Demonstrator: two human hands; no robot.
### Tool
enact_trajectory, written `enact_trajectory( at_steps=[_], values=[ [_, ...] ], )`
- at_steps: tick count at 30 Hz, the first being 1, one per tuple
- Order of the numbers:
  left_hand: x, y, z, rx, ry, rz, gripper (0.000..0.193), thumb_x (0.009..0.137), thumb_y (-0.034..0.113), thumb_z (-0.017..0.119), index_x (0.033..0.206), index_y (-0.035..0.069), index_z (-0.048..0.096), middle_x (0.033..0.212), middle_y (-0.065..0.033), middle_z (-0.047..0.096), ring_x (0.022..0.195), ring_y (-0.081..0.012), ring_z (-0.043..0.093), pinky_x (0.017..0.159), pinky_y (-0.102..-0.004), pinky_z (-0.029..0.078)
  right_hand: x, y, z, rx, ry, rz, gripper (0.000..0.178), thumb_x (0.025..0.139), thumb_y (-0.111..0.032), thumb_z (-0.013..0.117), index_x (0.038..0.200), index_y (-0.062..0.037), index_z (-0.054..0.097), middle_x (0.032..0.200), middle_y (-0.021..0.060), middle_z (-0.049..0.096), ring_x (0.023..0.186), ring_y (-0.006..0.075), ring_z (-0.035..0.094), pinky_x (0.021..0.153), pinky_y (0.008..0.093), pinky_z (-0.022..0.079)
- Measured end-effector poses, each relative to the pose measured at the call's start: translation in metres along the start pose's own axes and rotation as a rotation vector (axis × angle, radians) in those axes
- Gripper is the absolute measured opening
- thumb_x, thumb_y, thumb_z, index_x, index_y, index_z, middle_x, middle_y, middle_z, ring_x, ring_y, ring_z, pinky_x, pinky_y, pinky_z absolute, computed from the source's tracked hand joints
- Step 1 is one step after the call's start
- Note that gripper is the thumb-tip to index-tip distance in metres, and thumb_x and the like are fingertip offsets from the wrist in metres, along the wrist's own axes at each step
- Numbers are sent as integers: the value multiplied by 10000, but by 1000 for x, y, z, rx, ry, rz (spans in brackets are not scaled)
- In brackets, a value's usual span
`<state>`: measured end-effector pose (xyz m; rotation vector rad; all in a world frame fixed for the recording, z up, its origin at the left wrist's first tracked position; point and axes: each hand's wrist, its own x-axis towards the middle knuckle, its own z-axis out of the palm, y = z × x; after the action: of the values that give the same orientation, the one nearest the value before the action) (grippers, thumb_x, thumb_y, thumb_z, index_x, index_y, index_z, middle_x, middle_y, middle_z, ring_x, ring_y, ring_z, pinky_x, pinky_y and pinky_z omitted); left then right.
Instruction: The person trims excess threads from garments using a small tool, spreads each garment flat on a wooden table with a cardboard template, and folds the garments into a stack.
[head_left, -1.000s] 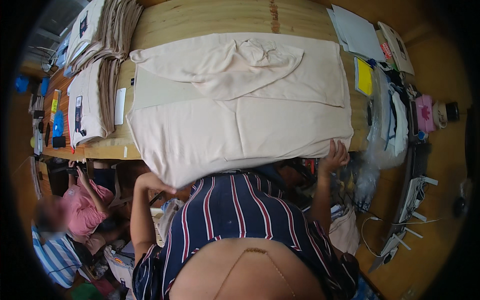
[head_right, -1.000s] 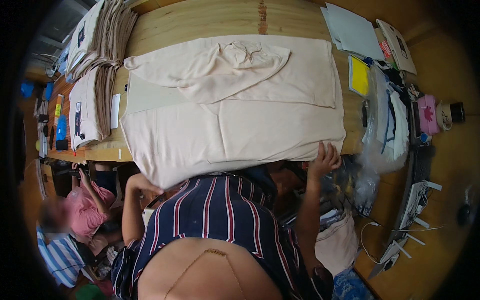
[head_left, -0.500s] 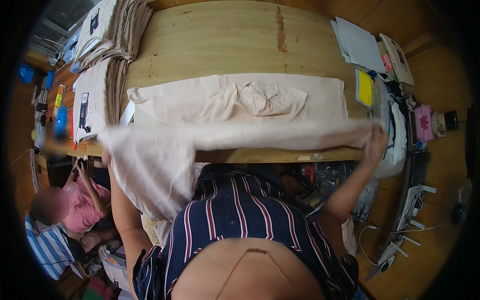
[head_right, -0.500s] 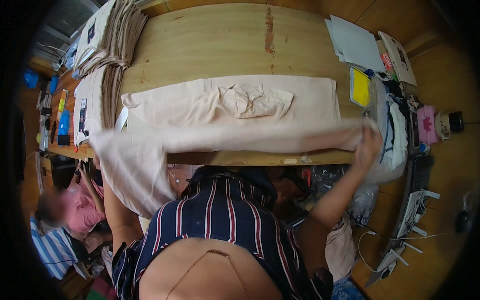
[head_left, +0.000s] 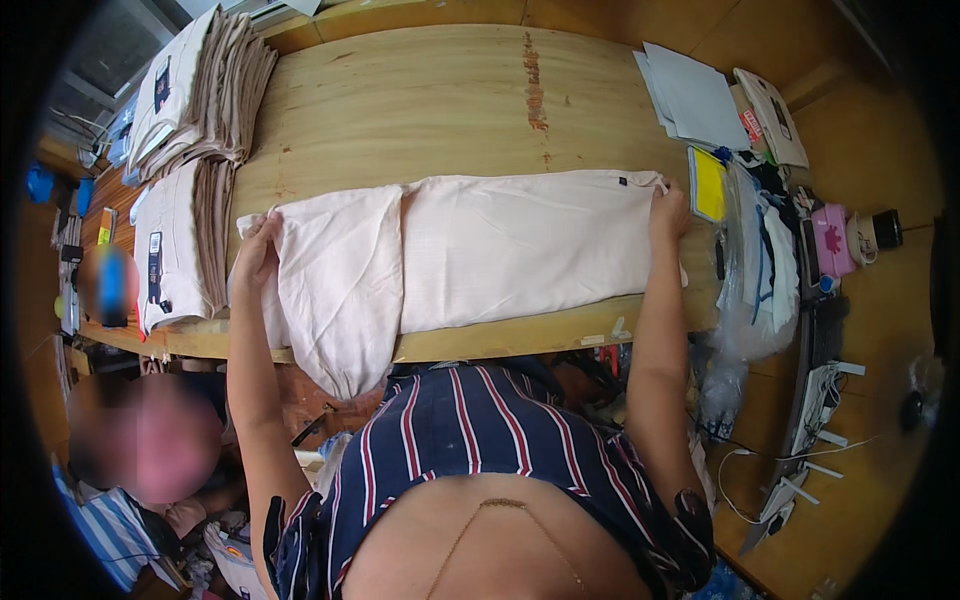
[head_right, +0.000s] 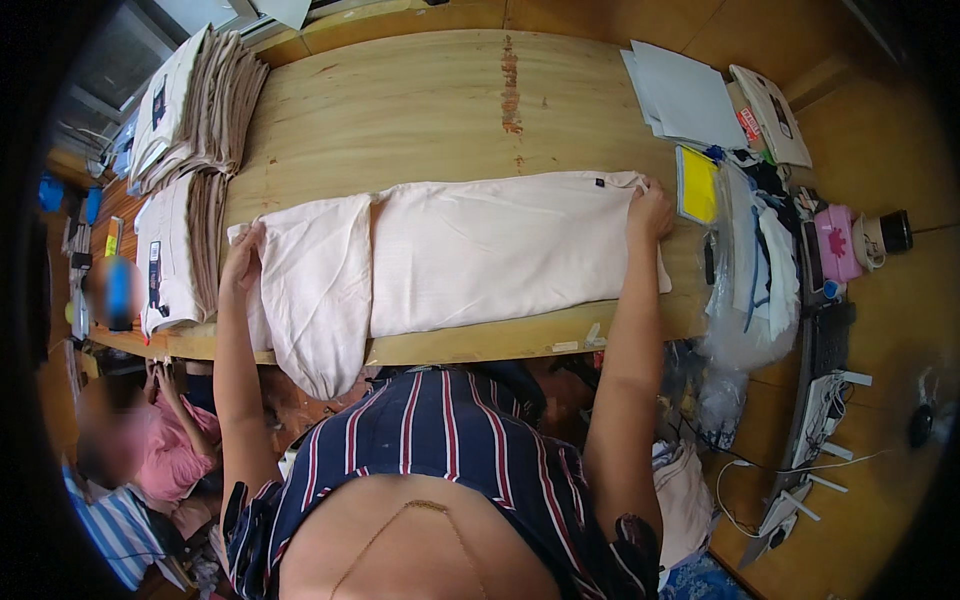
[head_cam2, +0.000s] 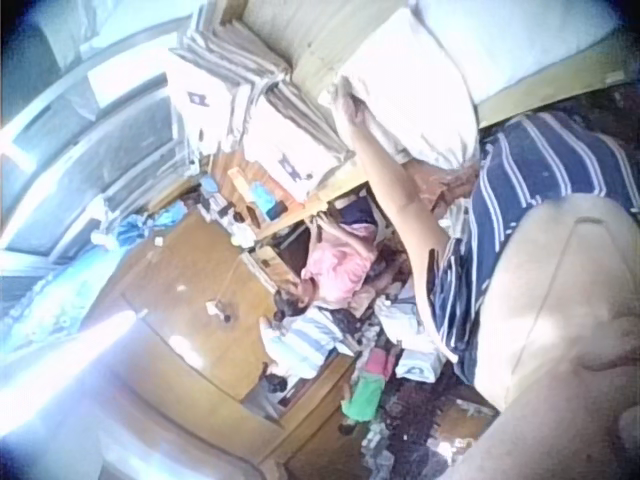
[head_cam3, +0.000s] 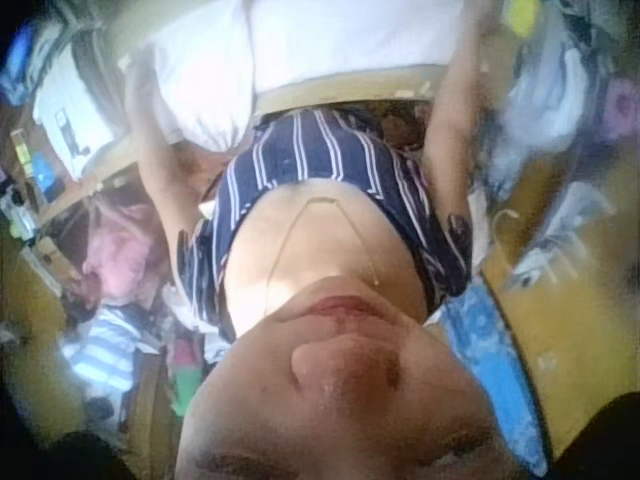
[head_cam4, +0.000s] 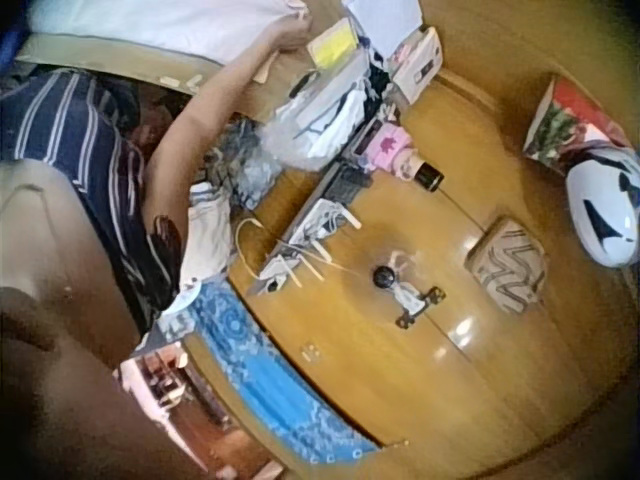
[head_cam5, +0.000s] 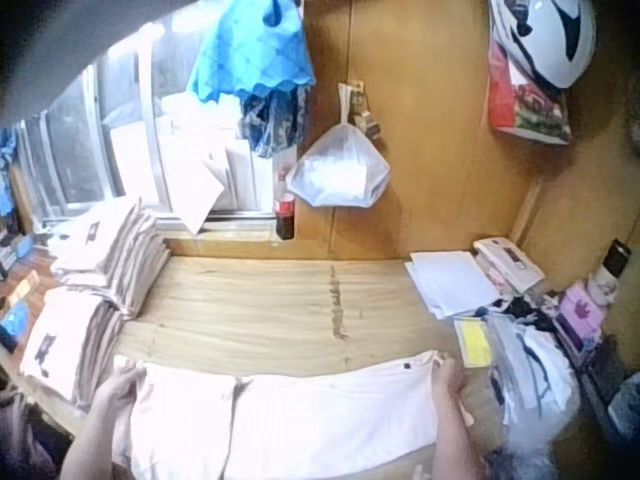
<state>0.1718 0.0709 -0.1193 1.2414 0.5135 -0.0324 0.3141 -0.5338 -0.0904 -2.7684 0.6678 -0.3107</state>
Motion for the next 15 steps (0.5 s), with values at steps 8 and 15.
enact_trajectory(
  at_steps=[8,15],
  values=[
    [-117,10,-35,1484,214,372,389,768,190,581,1108,24,491,1142,-156,494,1026,-299,485,845,-374,387,-139,-107,-32,640,-222,-1011,357,696,-18,533,1048,-74,539,1015,135,531,1015,306,456,865,386,363],
    [-137,-35,-18,1664,425,576,301,752,207,567,999,58,481,1259,-81,396,1205,-263,309,947,-442,259,-269,-207,22,417,-831,-1839,314,698,-246,617,967,-91,569,1048,63,534,961,201,510,852,384,359]
  ],
)
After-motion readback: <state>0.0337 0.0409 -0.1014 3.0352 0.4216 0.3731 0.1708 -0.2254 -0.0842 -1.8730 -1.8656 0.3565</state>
